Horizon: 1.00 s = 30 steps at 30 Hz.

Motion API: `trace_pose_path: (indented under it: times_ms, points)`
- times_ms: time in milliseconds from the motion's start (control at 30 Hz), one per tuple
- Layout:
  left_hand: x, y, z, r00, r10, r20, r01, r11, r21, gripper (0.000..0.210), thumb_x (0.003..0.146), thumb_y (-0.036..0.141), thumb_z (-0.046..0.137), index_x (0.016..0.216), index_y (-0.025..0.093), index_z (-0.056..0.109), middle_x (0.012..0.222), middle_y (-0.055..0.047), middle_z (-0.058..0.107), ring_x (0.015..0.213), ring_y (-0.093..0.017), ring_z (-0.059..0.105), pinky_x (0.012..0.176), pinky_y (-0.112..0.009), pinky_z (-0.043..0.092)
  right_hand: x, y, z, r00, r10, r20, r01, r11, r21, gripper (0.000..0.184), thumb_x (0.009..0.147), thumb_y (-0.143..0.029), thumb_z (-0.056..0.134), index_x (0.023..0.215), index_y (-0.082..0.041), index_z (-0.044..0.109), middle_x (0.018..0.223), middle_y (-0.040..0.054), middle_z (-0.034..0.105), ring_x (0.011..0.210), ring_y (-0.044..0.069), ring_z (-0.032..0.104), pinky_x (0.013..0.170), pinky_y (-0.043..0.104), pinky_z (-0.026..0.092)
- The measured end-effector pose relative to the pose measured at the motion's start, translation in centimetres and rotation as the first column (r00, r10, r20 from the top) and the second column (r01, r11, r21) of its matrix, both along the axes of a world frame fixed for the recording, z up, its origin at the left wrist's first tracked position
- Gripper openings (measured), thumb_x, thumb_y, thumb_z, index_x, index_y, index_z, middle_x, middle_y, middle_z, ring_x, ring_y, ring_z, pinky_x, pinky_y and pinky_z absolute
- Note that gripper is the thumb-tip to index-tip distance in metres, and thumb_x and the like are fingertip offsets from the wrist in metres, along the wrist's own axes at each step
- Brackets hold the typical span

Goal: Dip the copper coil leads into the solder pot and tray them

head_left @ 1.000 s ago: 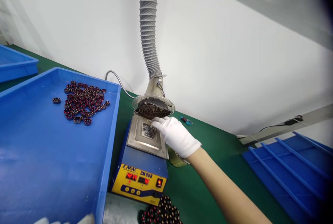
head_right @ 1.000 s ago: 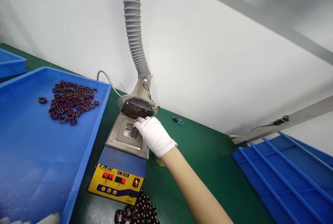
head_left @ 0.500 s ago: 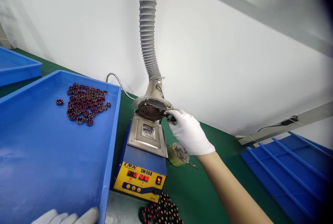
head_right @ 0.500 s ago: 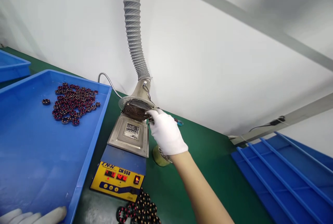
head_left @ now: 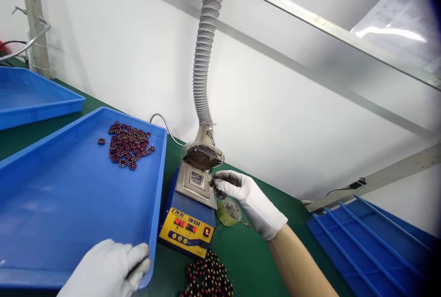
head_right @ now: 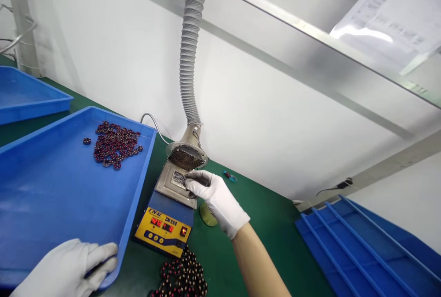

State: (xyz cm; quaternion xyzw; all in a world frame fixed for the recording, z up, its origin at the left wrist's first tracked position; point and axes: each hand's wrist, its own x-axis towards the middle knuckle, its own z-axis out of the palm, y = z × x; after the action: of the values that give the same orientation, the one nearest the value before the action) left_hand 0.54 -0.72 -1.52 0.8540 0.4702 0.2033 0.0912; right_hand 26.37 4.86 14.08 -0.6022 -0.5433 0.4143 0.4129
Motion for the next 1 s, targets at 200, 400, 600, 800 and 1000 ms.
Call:
trace_pose_path:
  times_ms: [200,400,600,800,1000]
  points:
    - [0.2,-0.2,2.0,0.997,-0.055,-0.056,0.051,0.997,-0.065,0.023,0.090,0.024,0.036,0.080,0.028,0.056,0.067,0.004,0.066,0.061,-0.021,0.062,0.059,-0.033,0.034,-4.9,0.4,-4.9,0.967,0.073,-0.244,-0.072,0.997,0.011,0.046,0.053,-0.040,0.078,0.085,-0.020,0.051,0.077,-0.0002,0.061,0.069,0.014,0.061,0.070,0.029,0.048]
    - [0.2,-0.3,2.4,0.998,-0.028,-0.054,0.025,0.998,-0.054,0.021,0.088,0.028,0.040,0.077,0.026,0.057,0.064,0.001,0.066,0.058,-0.022,0.062,0.053,-0.032,0.032,-14.3,3.5,-11.6,0.937,0.343,0.071,-0.335,0.936,-0.107,0.036,0.055,-0.017,0.075,0.086,-0.020,0.058,0.067,-0.0044,0.060,0.065,0.015,0.061,0.065,0.029,0.049]
    - [0.3,-0.1,2.5,0.998,-0.023,-0.065,0.021,0.999,-0.034,0.016,0.084,0.029,0.047,0.074,0.025,0.059,0.063,0.001,0.068,0.057,-0.022,0.064,0.050,-0.030,0.032,-19.6,7.1,-14.6,0.768,0.361,0.528,-0.339,0.930,-0.143,0.006,0.081,-0.021,0.061,0.081,-0.015,0.063,0.090,0.0030,0.066,0.083,0.017,0.063,0.078,0.036,0.050]
    - [0.2,0.1,2.9,0.996,-0.041,-0.085,0.041,0.999,-0.001,0.018,0.086,0.030,0.045,0.073,0.026,0.057,0.060,0.003,0.066,0.053,-0.019,0.062,0.049,-0.030,0.030,-17.9,6.0,-8.9,0.777,0.111,0.620,-0.285,0.940,0.189,0.042,0.075,-0.008,0.056,0.116,-0.016,0.056,0.140,0.0131,0.040,0.119,0.031,0.048,0.102,0.047,0.033]
    - [-0.4,0.0,2.8,0.990,-0.096,-0.104,0.098,0.995,0.011,0.025,0.091,0.030,0.035,0.078,0.026,0.056,0.062,0.001,0.065,0.055,-0.022,0.060,0.054,-0.033,0.031,-9.9,-3.7,-2.1,0.999,-0.010,0.030,-0.004,0.911,0.411,0.025,0.080,-0.019,0.059,0.104,-0.024,0.064,0.106,0.0013,0.069,0.096,0.016,0.064,0.088,0.031,0.050]
